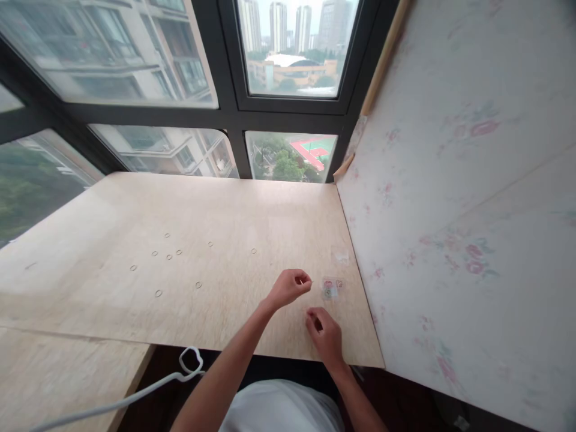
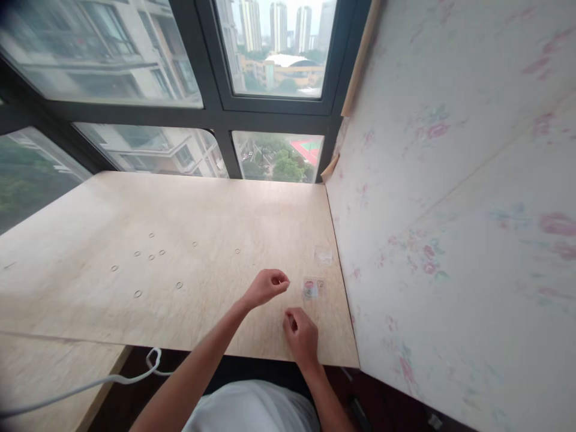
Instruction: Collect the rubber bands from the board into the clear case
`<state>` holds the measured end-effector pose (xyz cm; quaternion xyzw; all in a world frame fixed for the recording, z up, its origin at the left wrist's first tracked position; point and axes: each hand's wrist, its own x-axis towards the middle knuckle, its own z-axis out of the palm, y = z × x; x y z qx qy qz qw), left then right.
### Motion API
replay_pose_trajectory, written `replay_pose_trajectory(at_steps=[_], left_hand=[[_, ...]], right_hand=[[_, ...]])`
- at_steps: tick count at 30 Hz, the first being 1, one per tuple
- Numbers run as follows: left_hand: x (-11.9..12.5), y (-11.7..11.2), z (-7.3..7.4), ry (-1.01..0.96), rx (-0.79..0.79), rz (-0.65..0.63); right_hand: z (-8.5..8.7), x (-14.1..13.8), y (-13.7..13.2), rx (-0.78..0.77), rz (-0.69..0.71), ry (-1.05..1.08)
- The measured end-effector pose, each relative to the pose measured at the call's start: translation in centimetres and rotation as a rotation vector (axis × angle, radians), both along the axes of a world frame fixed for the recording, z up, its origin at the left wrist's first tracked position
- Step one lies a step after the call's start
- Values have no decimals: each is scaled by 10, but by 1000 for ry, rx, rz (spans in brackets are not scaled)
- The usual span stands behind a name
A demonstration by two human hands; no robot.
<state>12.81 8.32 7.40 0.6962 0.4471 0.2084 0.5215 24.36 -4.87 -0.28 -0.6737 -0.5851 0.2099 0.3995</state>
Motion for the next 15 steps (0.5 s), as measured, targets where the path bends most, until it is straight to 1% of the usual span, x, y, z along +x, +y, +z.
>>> replay_pose_trajectory(at_steps=[3,6,8,10,15], left_hand=[[26,-4,-6,201,240,-175],[44,-6,-12,386,373,-296],[53,-6,-16,452,406,-345],[58,-5,-21,465,415,-367],[58,-4,-25,449,421,-366]], right_hand=[[0,0,0,2,0,0],[0,0,0,16,-4,-25],[0,0,0,21,-8,-40],[1,0,0,22,-10,-51],[3,0,-1,20,-5,-51]])
